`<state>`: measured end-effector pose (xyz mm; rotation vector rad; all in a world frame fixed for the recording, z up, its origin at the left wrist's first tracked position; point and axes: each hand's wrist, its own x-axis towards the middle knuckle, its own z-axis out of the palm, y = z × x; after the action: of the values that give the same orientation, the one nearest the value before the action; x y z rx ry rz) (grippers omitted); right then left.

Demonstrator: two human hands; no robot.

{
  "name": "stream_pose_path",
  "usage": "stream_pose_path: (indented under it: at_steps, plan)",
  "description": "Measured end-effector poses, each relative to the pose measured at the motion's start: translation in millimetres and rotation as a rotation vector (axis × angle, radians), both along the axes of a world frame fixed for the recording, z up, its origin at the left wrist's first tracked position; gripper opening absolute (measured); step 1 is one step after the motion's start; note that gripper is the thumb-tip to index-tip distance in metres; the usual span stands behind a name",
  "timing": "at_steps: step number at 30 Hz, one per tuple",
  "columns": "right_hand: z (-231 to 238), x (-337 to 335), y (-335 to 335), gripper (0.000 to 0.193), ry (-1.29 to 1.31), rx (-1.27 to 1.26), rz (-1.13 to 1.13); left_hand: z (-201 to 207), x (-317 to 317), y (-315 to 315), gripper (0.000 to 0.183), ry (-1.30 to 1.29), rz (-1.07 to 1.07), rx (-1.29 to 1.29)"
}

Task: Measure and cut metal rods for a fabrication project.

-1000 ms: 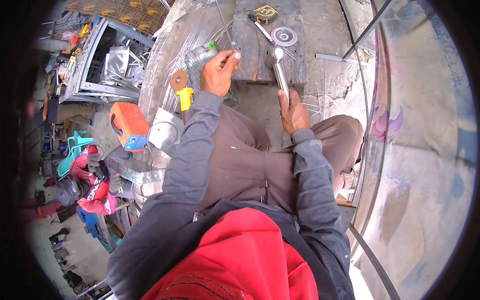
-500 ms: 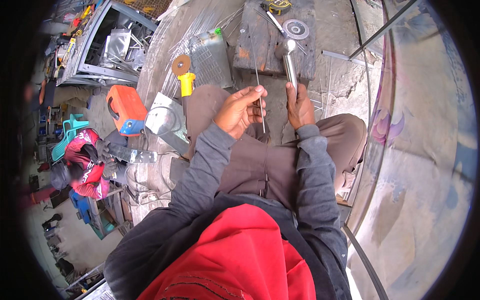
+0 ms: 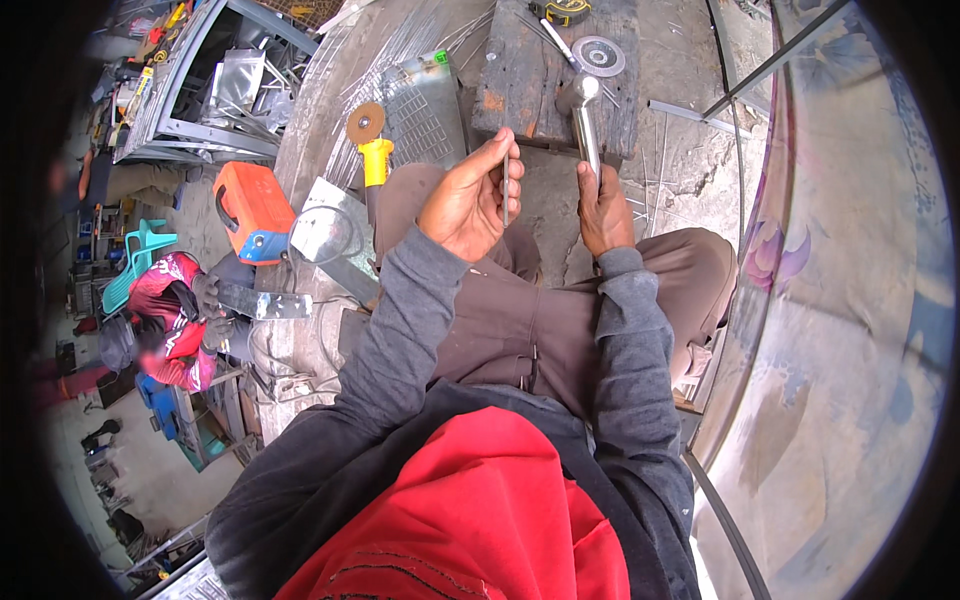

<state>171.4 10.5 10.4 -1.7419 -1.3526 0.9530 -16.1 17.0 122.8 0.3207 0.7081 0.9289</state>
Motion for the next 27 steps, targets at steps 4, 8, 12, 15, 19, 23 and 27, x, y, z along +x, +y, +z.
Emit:
stream_pose_path:
  at_steps: [4,8,12,15,19,23,27]
  plan:
    - [-0.7,-0.7,0.3,0.043,-0.011,0.034,-0.003,-2.8,-1.5,-0.1,0.017,-0.001,0.000,-0.013]
    - [1.1,-1.2,1.1,0.042,0.002,-0.023,-0.013,-3.8,2.5,-0.1,0.017,0.013,-0.009,-0.012]
    - [-4.6,0.1,1.9,0.042,-0.019,-0.035,-0.008,-7.2,6.3,0.3,0.016,0.013,-0.040,-0.007]
    - [-7.1,-1.2,2.3,0.044,0.027,0.069,-0.021,-9.0,6.7,0.5,0.015,0.012,-0.045,0.002]
    - [-0.5,-0.3,1.8,0.043,-0.016,-0.027,-0.007,-11.2,4.8,-2.3,0.015,0.061,-0.064,0.058]
    - [4.5,-1.4,1.4,0.044,0.021,-0.065,-0.010,-12.7,-0.8,-5.5,0.015,0.085,-0.069,0.055]
    - [4.1,-1.1,1.4,0.044,0.030,-0.056,-0.003,-20.4,-6.0,-8.8,0.016,0.121,-0.098,0.069]
